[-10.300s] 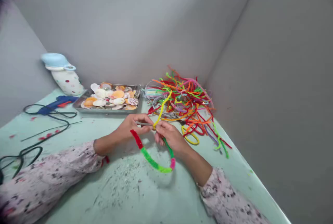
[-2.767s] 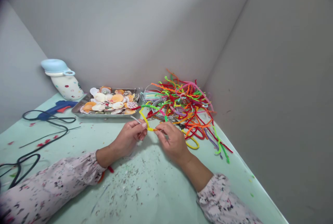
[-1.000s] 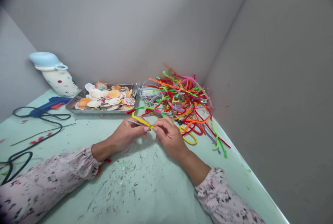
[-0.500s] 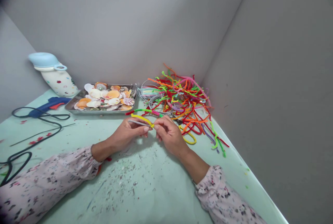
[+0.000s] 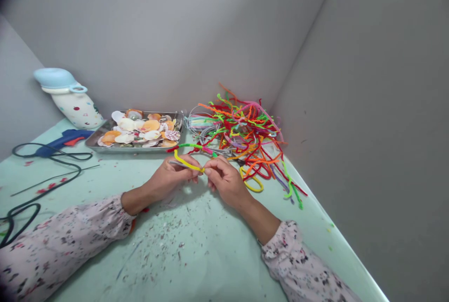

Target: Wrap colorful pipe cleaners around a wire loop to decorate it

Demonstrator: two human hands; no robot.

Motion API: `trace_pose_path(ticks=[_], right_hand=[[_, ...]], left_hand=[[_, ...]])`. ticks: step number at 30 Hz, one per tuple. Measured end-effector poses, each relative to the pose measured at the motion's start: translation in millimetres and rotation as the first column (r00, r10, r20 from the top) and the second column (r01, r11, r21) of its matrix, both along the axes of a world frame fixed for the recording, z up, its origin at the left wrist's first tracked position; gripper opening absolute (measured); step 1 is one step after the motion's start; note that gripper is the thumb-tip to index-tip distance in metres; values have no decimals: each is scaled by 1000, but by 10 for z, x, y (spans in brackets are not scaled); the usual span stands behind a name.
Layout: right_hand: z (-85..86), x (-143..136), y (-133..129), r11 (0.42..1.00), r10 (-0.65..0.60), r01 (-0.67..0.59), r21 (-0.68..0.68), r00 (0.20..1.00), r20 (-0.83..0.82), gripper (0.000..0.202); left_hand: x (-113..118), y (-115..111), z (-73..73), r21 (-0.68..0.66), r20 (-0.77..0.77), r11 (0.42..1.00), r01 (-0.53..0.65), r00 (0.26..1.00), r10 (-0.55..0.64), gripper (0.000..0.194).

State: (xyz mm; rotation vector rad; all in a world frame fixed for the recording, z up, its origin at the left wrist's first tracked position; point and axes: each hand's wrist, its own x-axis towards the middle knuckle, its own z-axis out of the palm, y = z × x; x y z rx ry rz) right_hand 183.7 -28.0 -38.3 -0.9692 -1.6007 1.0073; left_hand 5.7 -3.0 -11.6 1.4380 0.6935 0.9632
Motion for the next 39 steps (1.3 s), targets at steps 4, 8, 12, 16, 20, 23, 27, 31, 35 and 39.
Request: trace_pose_path(ticks=[4,8,12,16,20,23,27,31,35,39], right_hand=[[19,-2,4,1000,-3,3,20,1000,-15,16],[6,20,34,998,-39,42,50,998,-50,16],[-18,50,60,994,-60,70,81,990,-128,12],[-12,59,57,991,-71,85,107,989,-128,10],[-2,60,51,984,-114,125,124,990,-88,12],[-9,62,53,979,-144,150,137,988,-55,14],[-10,58,49,978,-142,144,153,990,-23,15],[26,39,21,975,-134,120,188,989,67,14],[57,13,-13,967,-147,116,227,981,123,13],[60,3,-23,965,-155,117,237,977,149,13]], left_hand=[[11,-5,-50,-34,56,999,24,998,-22,12],[2,6,-82,-74,116,997,39,993,-30,33],[-22,11,-76,-48,130,999,-26,991,32,40],[-18,-44,-76,63,49,991,-117,992,114,50],[4,-125,-67,359,-129,895,-264,936,328,54],[2,-144,-51,622,-159,717,-314,846,508,50],[-19,-120,-56,782,-201,581,-225,791,577,42],[-26,-93,-103,811,-283,573,-115,780,557,25],[-20,-86,-128,796,-286,593,-117,791,540,19],[-18,-88,-125,763,-246,629,-150,833,496,15]])
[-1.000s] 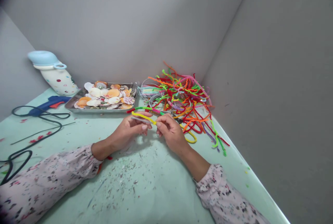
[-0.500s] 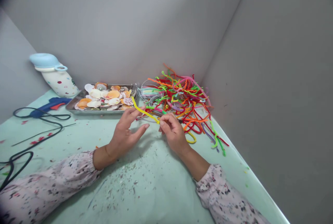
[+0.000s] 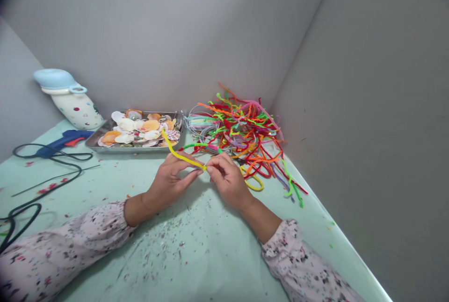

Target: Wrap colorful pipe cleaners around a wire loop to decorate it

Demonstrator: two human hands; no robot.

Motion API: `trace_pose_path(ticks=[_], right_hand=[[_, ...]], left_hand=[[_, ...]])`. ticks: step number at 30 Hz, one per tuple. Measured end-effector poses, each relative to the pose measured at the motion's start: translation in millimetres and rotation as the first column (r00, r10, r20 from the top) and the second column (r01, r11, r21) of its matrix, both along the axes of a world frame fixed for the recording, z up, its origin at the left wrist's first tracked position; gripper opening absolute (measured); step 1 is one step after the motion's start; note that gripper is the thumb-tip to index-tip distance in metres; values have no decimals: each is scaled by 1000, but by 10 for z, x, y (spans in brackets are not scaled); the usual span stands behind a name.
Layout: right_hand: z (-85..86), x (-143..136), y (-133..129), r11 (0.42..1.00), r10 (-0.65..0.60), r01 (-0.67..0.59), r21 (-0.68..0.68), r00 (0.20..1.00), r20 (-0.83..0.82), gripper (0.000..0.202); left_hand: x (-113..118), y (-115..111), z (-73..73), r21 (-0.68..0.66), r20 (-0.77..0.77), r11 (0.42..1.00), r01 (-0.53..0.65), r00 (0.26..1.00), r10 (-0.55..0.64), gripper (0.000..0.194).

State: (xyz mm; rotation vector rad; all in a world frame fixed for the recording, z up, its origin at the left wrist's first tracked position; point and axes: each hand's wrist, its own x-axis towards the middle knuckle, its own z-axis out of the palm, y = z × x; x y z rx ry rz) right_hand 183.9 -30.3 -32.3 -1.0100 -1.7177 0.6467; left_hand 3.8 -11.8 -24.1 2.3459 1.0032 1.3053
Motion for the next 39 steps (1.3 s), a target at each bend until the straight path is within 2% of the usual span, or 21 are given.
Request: trace_pose_path(ticks=[3,6,8,12,17,21,32,35,39], right_hand=[[-3,-1,3,1000,-8,8,3,1000,6,13],[-6,0,5,1000,-11,11,-11,1000,-3,13],[-9,2,4,1000,-7,7,-21,1000,-14,13],[-22,4,6,999,6,-8,-43,999,-43,14],[-39,-1,10,997,14,-18,-72,998,-64,16],[-43,-5,8,996,22,-28,-79,997,-75,15],[-62,-13,-3,996,25,-31,-87,997,-68,15],[-44,-12,-6,998,24,-27,-58,998,-51,15],[-23,11,1,999,15,-15,32,1000,0,15]], left_hand=[[5,-1,5,-47,48,999,15,999,-13,15],[16,1,10,-74,119,994,81,990,-71,14],[21,8,11,-67,146,991,119,983,-108,14],[20,36,-4,9,149,993,122,981,-122,13],[1,59,-20,116,98,990,85,991,-96,12],[-19,43,2,147,5,988,54,998,-56,11],[-19,70,2,272,-78,961,59,996,-39,13],[-7,69,-7,240,-51,968,67,997,-56,13],[-14,54,29,96,-2,988,124,992,-124,12]])
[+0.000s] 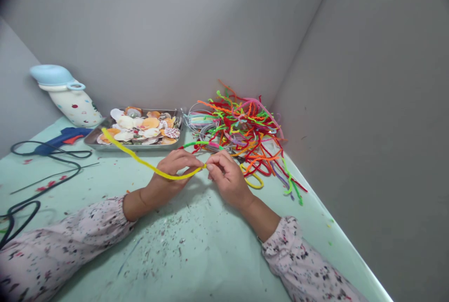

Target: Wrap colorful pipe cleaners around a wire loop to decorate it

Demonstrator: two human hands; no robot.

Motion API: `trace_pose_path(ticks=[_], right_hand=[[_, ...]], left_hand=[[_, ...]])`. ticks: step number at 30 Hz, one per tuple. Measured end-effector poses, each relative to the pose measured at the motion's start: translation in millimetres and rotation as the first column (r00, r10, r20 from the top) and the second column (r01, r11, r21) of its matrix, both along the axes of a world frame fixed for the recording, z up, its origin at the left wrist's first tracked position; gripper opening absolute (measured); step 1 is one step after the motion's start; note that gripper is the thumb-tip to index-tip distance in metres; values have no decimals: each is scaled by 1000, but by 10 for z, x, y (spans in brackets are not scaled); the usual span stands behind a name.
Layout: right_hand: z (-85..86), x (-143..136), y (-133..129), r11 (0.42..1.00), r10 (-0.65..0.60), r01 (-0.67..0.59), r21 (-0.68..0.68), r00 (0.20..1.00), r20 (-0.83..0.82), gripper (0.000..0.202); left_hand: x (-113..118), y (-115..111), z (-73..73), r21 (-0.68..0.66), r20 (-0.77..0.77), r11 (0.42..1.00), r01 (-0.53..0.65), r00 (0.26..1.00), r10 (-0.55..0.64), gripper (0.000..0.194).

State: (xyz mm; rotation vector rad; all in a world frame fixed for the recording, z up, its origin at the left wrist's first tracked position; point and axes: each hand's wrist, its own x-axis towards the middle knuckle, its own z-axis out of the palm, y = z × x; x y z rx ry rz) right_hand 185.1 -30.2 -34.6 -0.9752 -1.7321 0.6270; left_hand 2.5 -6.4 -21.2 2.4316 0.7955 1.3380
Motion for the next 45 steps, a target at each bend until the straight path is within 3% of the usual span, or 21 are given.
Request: trace_pose_path(ticks=[4,7,9,14,24,34,45], right_hand=[[6,29,4,996,-14,7,87,997,76,11],[14,37,-5,992,-4,-15,128,988,152,10],[20,34,-12,989,18,-46,144,980,196,8],[18,26,-11,983,26,-67,169,972,234,9],[26,23,-12,986,25,-65,156,969,244,9],[17,27,-6,985,23,-64,163,969,247,10],[-1,30,-5,990,18,-50,131,972,235,10]], left_hand=[[-40,2,51,-254,108,961,108,991,-82,22],[-50,31,48,-520,226,841,152,974,-37,25],[-38,58,28,-620,239,766,168,971,-20,25],[-5,116,-12,-712,159,683,163,985,-69,30],[-36,200,-68,-795,162,572,202,979,-120,35],[-57,149,30,-739,97,649,183,981,-166,28],[-54,95,60,-587,-12,798,136,984,-177,27]])
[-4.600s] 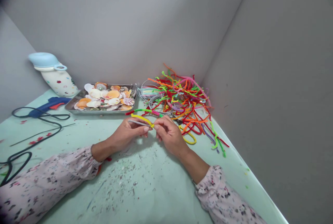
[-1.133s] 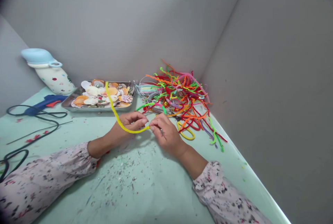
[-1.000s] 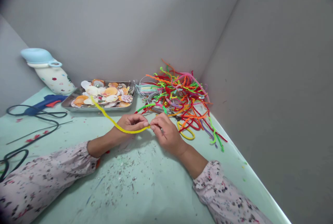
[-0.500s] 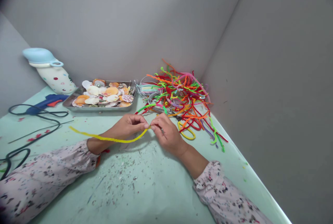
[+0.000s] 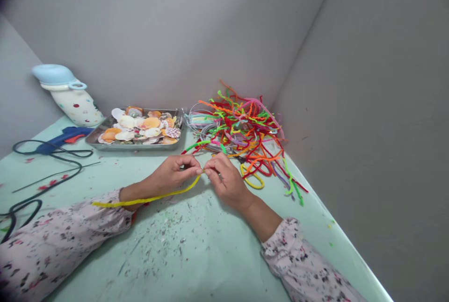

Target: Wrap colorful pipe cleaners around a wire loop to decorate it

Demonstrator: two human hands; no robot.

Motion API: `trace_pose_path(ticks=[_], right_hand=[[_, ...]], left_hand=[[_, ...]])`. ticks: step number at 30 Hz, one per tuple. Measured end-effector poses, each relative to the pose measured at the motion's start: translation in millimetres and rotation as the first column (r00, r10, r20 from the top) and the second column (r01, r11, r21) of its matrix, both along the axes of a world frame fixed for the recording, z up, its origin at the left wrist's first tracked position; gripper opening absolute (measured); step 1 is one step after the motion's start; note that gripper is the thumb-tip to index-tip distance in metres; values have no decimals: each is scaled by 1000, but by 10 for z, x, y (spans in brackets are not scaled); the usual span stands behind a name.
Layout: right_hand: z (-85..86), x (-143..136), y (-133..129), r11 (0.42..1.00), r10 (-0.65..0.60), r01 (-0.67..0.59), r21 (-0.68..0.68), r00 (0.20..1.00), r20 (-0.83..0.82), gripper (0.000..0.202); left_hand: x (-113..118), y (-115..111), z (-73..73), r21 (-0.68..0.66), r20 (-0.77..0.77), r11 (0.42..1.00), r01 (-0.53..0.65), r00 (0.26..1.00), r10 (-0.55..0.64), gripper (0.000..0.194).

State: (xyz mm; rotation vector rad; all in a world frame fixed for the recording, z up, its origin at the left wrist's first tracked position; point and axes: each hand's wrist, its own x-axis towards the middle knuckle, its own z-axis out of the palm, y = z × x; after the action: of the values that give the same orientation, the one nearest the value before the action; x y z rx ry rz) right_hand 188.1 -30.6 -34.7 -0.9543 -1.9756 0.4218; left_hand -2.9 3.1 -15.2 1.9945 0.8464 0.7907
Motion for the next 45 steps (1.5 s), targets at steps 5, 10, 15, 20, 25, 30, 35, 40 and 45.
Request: trace_pose_path(ticks=[5,10,15,20,25,30,35,40,45], right_hand=[[5,-8,-4,1000,-10,9,-10,1000,-12,9],[14,-6,-9,1000,-22,22,-16,999,-23,9],[16,-1,-10,999,-22,22,-24,999,-27,9],[15,-5,-7,1000,-22,21,-19,999,-35,9],[11,-7,-6,999,-28,28,-19,999,-36,10],[10,-8,-10,999,-32,31,-28,999,-30,10],[15,-14,-15,999,-34,32,-35,999,-41,10],[21,-22,-18,999,-35,34,-29,998,-50,10],[22,-21,-23,999,-23,22,-28,999,-45,9]], left_hand=[[16,-23,4,98,-4,995,-24,1000,25,24],[1,-34,14,107,22,994,-12,1000,9,21],[0,-54,22,92,20,995,-22,1000,20,18],[19,-71,35,113,13,993,-36,999,35,19],[23,-81,21,203,-36,979,-32,999,40,20],[35,-69,-39,397,-78,917,-40,994,77,17],[37,-69,-44,455,-80,890,-45,993,91,18],[25,-73,-29,340,-16,940,-25,999,32,21],[25,-86,-34,317,-2,948,-38,999,41,20]])
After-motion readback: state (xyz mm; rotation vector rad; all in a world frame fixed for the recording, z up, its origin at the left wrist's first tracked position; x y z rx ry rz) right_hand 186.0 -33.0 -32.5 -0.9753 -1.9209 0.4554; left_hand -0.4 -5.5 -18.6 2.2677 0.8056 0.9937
